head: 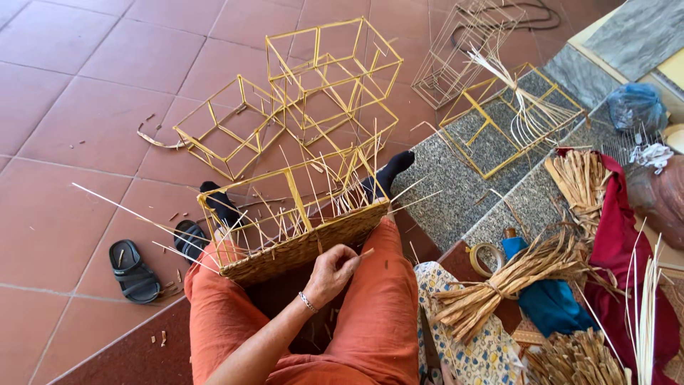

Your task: The person weaves a basket by hand, interlacing dried plant strips through a yellow rectangular frame. They repeatedly thread, pull, and adjust the strips to build up the basket walls.

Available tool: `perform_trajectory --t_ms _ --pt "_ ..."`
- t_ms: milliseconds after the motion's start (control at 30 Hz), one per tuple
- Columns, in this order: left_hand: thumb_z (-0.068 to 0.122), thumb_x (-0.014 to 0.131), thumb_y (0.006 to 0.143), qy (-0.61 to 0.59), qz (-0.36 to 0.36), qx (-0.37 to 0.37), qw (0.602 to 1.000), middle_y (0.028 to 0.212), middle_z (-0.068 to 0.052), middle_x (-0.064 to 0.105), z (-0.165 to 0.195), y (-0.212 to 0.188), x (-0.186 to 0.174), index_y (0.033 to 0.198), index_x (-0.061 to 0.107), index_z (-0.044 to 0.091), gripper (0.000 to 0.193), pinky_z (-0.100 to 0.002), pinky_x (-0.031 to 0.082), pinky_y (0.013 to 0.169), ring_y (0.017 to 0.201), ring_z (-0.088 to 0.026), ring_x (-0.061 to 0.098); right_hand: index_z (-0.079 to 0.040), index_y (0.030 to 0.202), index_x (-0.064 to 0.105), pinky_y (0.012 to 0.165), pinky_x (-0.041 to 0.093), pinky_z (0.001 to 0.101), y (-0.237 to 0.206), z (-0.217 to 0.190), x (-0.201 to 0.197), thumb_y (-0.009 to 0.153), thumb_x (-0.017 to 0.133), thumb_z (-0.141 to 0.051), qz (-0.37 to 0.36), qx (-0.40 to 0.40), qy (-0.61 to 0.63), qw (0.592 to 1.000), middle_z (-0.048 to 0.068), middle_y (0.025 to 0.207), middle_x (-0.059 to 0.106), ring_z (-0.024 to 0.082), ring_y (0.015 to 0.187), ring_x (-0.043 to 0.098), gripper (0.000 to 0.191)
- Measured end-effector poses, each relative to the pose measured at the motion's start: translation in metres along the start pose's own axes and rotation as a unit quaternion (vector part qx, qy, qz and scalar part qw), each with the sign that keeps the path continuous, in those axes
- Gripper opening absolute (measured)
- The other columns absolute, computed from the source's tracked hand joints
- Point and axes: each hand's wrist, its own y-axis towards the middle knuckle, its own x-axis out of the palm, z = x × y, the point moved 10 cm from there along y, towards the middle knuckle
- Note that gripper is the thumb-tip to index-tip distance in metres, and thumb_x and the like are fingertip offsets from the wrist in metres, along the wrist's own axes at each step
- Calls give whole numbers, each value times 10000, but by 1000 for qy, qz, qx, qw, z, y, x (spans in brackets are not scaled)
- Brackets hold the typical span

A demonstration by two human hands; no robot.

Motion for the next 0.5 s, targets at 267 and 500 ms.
perform_trajectory --t_ms 267,500 --pt "162 675 968 -30 -107 -74 991 782 -34 708 2 -26 38 981 702 1 164 -241 548 616 676 -62 627 -114 1201 748 678 632 343 9 -93 -48 1000 601 -286 94 -157 333 925 94 1139 787 204 883 752 302" --pt "155 677 952 -72 -71 -46 994 817 -3 752 18 -39 17 994 711 -4 168 -239 553 608 677 -53 640 17 1177 756 846 586 357 10 -188 -42 994 638 -137 -20 -124 665 736 192 1052 772 231 946 713 267"
